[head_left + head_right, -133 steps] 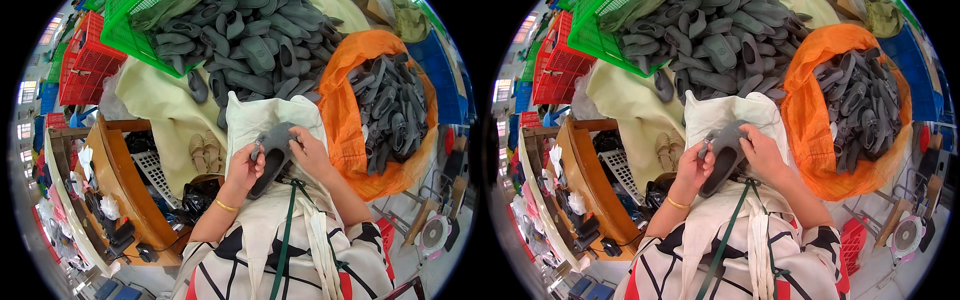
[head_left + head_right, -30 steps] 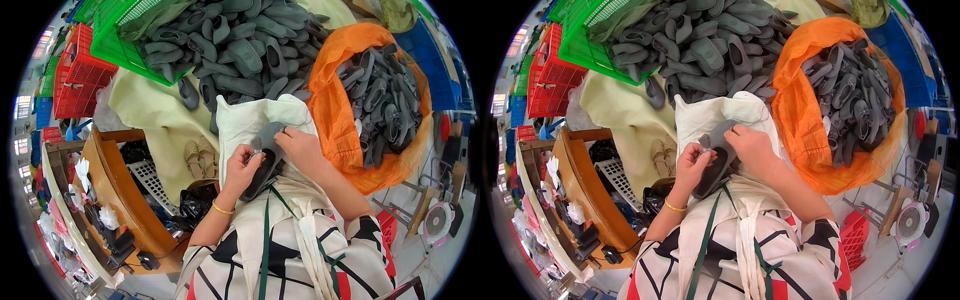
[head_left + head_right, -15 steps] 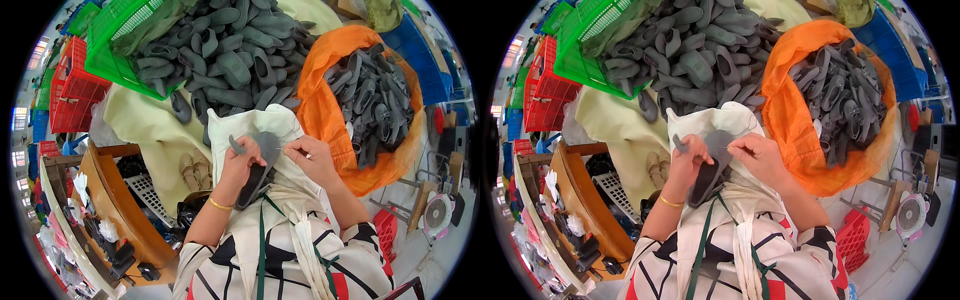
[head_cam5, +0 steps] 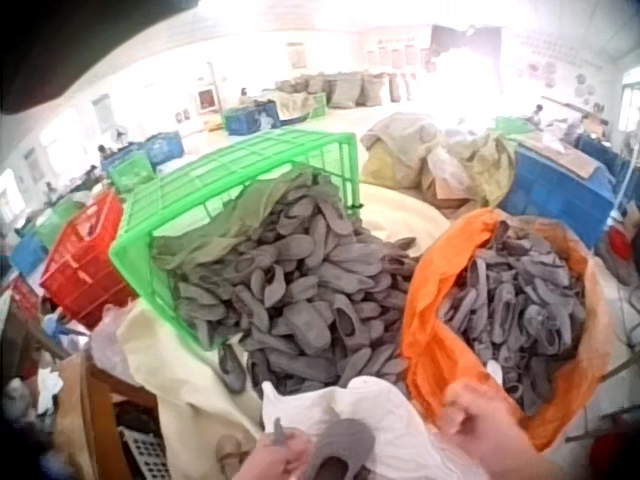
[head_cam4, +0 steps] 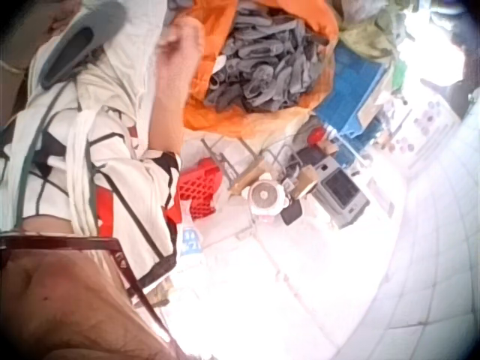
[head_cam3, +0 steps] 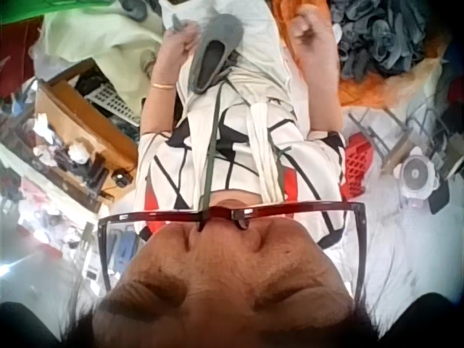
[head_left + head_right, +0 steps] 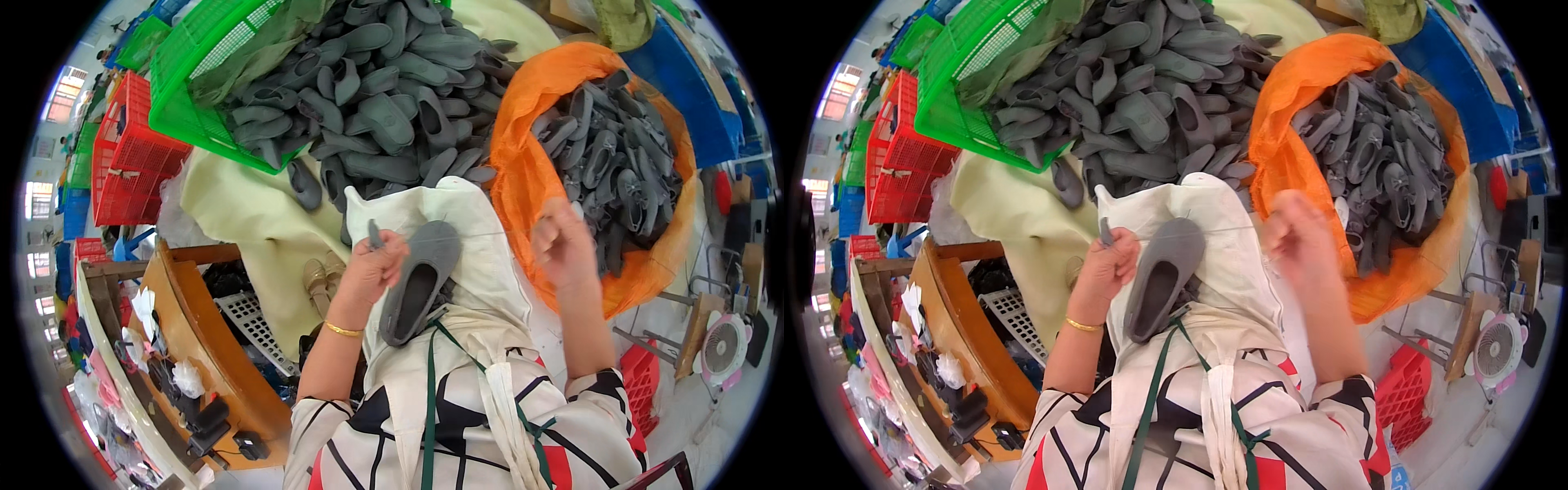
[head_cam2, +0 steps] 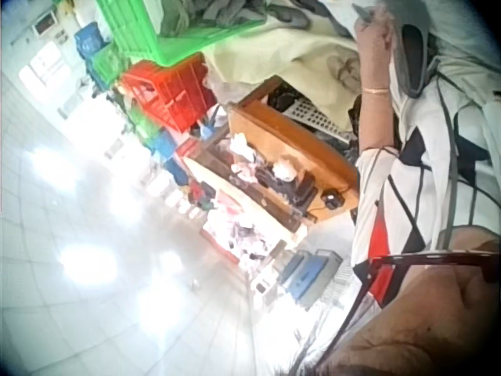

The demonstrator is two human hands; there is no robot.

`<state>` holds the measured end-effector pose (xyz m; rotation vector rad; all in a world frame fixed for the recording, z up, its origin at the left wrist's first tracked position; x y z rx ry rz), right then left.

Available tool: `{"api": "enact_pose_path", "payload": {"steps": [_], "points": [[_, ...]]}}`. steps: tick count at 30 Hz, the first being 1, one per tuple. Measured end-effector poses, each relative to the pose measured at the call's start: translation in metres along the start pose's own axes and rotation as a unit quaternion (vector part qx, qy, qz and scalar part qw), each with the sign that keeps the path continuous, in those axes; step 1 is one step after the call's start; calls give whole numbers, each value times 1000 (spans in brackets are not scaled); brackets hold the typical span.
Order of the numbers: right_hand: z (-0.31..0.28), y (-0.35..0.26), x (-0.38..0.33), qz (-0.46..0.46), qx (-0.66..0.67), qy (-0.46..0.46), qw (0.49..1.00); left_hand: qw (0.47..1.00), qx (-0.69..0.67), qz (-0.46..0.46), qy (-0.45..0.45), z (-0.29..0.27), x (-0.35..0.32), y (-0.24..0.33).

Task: The person is sewing a grey slipper using a needle and thread. They repeatedly pull the thread through the fabric of the slipper's upper part to secure it. The person works on a single slipper throughout the clip, manipulating the needle and thread with both hands.

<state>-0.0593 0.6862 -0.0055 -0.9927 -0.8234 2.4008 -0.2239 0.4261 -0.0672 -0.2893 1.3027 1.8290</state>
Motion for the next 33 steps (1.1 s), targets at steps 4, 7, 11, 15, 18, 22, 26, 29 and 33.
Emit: {"api": "enact_pose_path", "payload": {"steps": [4,7,11,15,18,22,26,29,33], "points": [[-72,-38,27,5,55,114,992,999,-13,30,36,-46,-1,8],[-125,-60,42,2,158,120,980,998,-16,35,47,-62,0,5],[-199,-79,55,-97,200,251,942,998,-25,41,40,-70,8,0],[-237,-85,54,-161,211,310,913,995,24,60,77,-61,6,1],[-253,-79,62,-222,172,361,889,995,32,64,69,-61,11,-12],[-283,-64,69,-302,19,323,897,915,275,259,141,-33,7,-3],[-113,25,37,-169,-220,154,949,727,508,445,123,10,-22,1],[-28,81,15,-3,-304,-8,953,626,573,518,110,28,-29,-5],[23,116,-1,178,-264,-132,939,524,597,596,116,32,-33,-19]]}}
Point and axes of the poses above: each hand's wrist, its own x-axis towards the middle knuckle, its own z-axis out of the palm, y = z × x, the point moved 2 cm from there along x, towards the middle knuckle, and after that the axes turned 14 degrees about y, right-handed, at the moved point
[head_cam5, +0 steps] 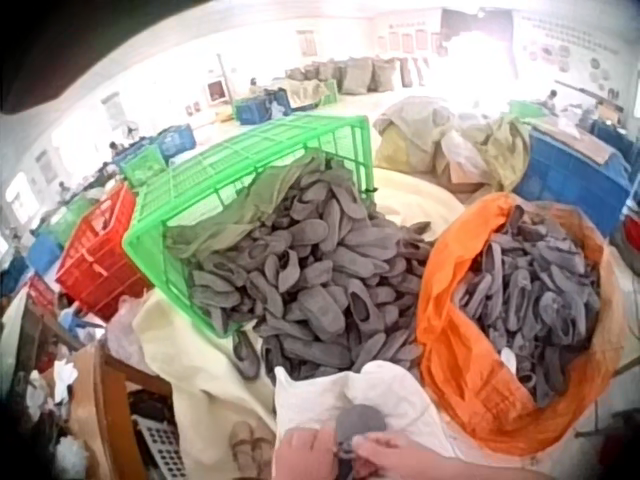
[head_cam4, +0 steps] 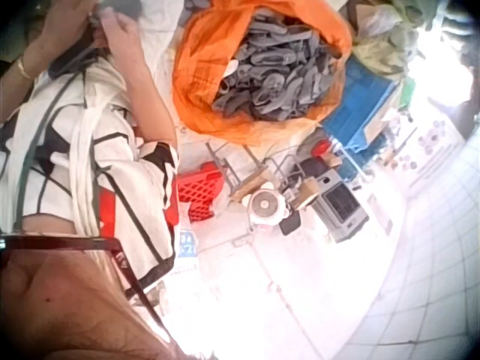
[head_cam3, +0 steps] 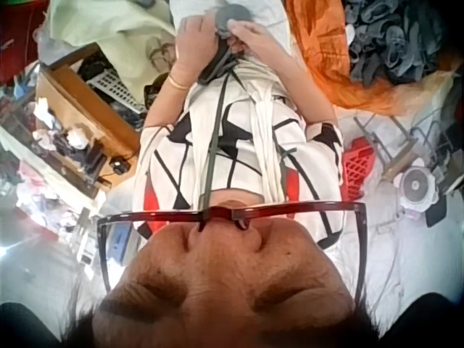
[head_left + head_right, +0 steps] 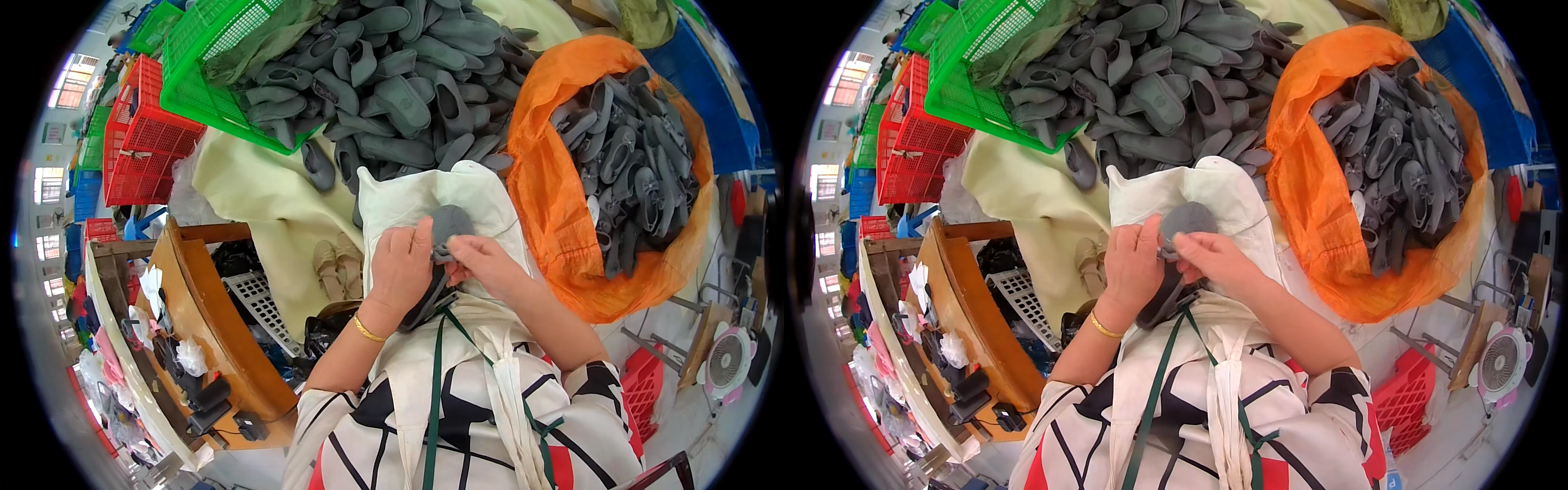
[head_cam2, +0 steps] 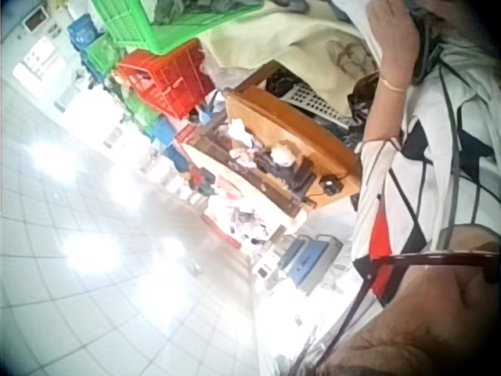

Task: The person is sewing a grey slipper using a needle and thread. They repeatedly pull the thread through the fabric of the slipper's upper part to secure it. The person works on a single slipper throughout the clip, manipulating the needle and thread with both hands.

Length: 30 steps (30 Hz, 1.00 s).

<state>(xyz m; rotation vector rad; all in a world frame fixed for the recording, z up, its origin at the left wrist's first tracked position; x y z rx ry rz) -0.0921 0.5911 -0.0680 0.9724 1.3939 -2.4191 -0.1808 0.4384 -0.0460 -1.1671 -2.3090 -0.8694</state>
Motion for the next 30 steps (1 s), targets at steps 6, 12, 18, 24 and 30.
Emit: {"api": "enact_pose_path", "payload": {"steps": [6,12,18,24,30], "points": [[6,-25,-4,-291,-222,93,926,991,-103,-88,-18,-20,-2,-6],[15,-31,-16,-437,-329,62,835,853,-382,-318,-159,-20,-13,-29],[20,-23,-15,-451,-310,63,834,855,-386,-310,-152,-23,-14,-24],[15,-15,-13,-364,-217,69,903,851,-408,-317,-100,-24,-27,-27],[6,-33,-21,-232,-236,7,944,918,-328,-212,-74,-34,-25,-26]]}}
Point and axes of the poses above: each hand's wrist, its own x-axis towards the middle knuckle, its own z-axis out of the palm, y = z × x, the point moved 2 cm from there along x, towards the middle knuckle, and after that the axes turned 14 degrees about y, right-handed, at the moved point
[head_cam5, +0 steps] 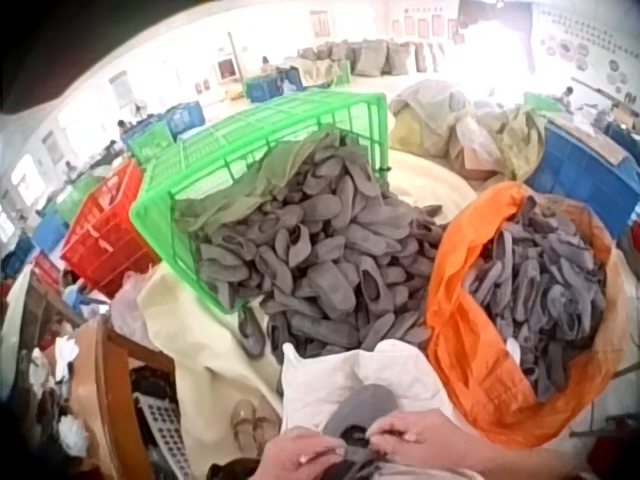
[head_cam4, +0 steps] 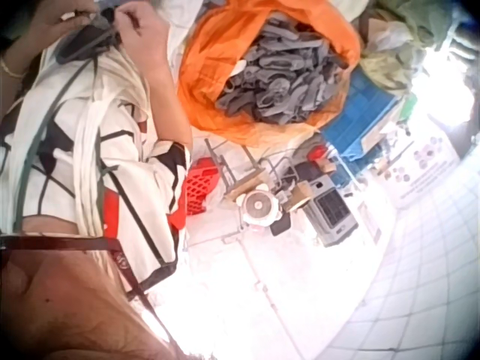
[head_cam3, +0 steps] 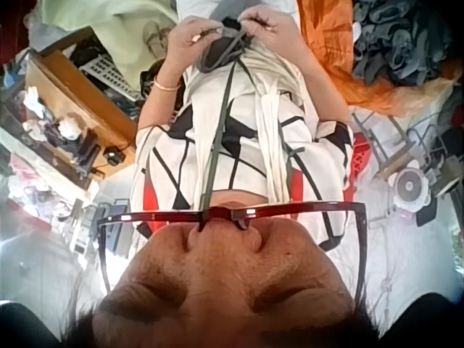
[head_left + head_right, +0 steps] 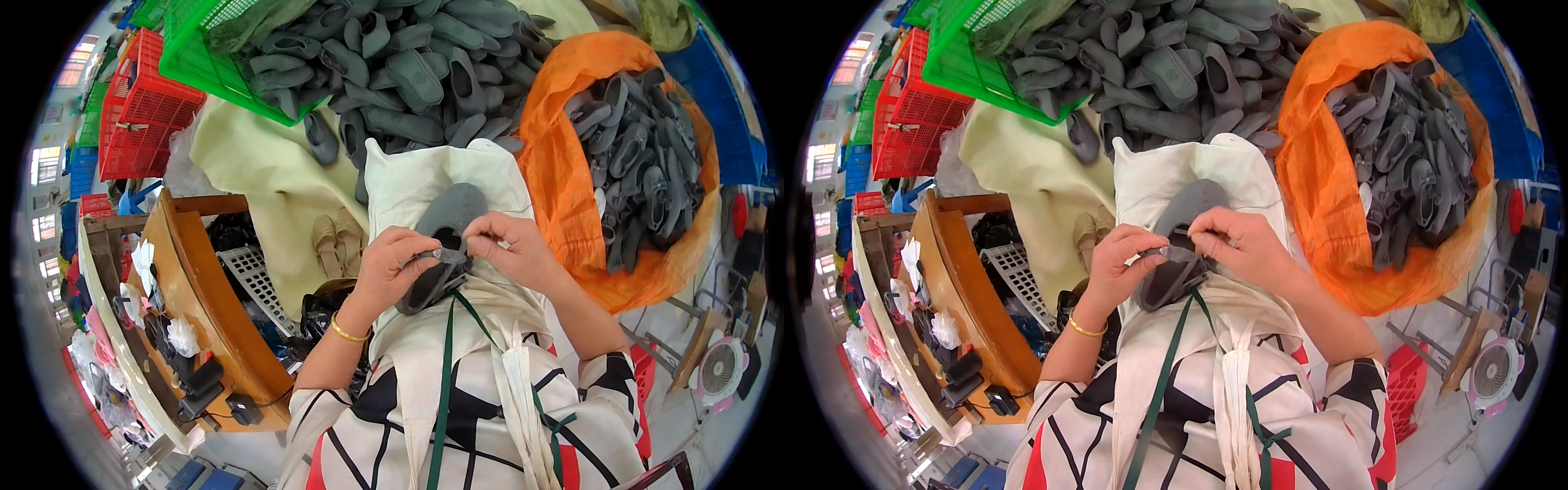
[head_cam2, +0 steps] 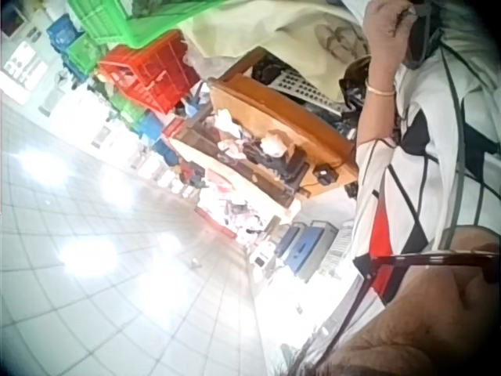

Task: The person is sewing a grey slipper using a needle and thread. They repeatedly pull the thread through the fabric of the slipper's upper part to secure it. The person works on a single slipper throughout the clip, manipulating the needle and thread with both hands.

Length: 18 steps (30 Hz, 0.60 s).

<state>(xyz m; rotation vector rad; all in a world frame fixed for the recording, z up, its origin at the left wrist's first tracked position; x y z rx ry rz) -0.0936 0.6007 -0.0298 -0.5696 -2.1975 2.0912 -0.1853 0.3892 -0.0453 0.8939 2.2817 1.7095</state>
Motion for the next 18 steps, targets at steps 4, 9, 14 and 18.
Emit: {"api": "enact_pose_path", "payload": {"steps": [4,9,14,18], "points": [[1,-8,-6,-24,-88,-89,992,990,41,132,8,-2,-2,7],[1,-3,-9,-86,-101,-113,985,985,39,165,1,-5,-3,15],[0,-7,-9,-96,-84,-123,984,982,37,185,-2,-7,-3,20],[0,-8,-9,-89,-86,-129,984,982,34,186,0,-8,-3,22]]}}
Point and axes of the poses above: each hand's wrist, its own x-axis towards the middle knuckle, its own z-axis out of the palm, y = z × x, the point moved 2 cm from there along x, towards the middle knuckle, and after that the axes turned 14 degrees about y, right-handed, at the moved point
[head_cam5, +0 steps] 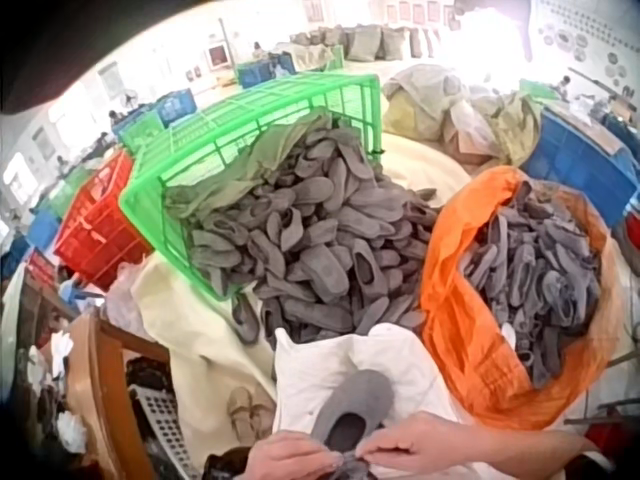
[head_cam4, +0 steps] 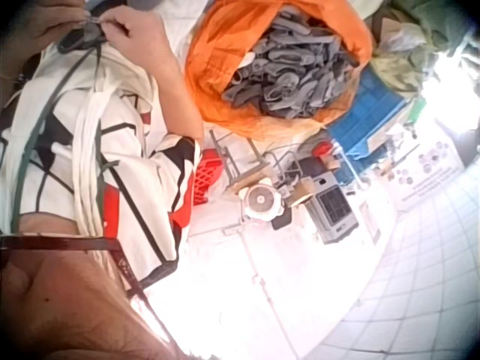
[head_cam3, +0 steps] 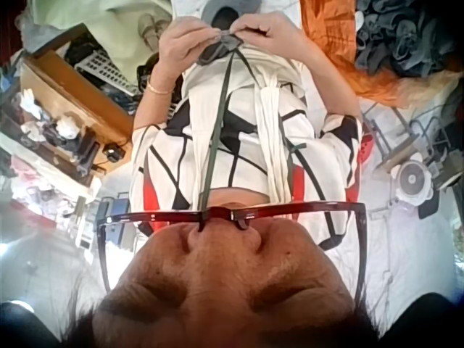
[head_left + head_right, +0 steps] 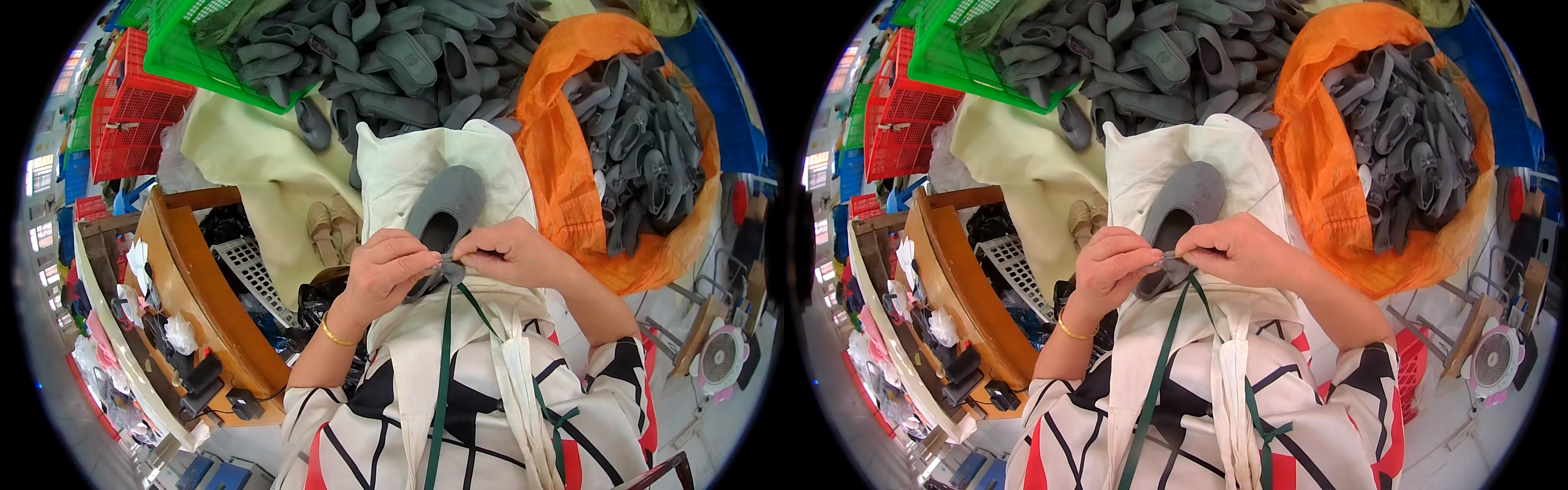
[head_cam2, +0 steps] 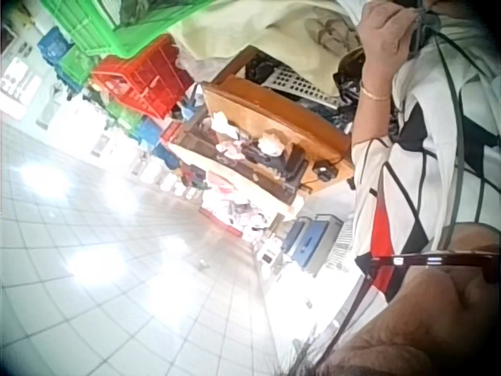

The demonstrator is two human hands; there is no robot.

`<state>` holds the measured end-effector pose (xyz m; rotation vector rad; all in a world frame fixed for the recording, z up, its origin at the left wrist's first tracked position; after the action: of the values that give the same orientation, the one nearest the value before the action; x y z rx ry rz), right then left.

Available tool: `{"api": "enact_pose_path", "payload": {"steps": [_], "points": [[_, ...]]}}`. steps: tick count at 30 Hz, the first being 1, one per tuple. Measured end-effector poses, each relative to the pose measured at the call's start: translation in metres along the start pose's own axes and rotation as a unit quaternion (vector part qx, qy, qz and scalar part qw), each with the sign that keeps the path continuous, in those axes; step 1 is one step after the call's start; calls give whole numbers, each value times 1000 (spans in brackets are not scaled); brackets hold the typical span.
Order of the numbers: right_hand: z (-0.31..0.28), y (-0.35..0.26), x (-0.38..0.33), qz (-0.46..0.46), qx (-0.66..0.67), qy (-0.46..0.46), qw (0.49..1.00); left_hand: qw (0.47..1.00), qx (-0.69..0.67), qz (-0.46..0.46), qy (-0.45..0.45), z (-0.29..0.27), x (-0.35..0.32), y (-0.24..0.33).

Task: The person is sewing a grey slipper using a needle and thread. They repeatedly pull the thread through the fabric of the slipper's upper part to secure it. The person works on a single slipper throughout the clip, manipulating the needle and thread with both hands.

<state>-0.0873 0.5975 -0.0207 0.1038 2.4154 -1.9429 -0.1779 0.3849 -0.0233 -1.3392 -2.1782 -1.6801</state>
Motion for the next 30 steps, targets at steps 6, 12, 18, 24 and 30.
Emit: {"api": "enact_pose_path", "payload": {"steps": [6,12,18,24,30], "points": [[-1,4,-1,6,21,-12,1000,1000,-9,-9,-2,0,0,-1],[6,12,-3,22,81,-27,996,998,-44,-37,9,2,-4,-3],[21,21,-10,52,143,-41,987,995,-72,-68,17,6,-10,-3],[26,20,-12,127,190,-55,972,991,-93,-89,27,9,-9,-2],[22,26,-12,74,154,-56,984,990,-101,-96,35,10,-10,-3]]}}
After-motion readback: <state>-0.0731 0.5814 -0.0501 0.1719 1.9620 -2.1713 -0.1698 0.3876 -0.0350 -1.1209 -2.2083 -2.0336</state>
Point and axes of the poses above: each hand's wrist, its own x-axis towards the middle knuckle, its own z-axis out of the palm, y = z × x, the point moved 2 cm from there along x, towards the middle knuckle, and after that the axes turned 14 degrees about y, right-handed, at the moved point
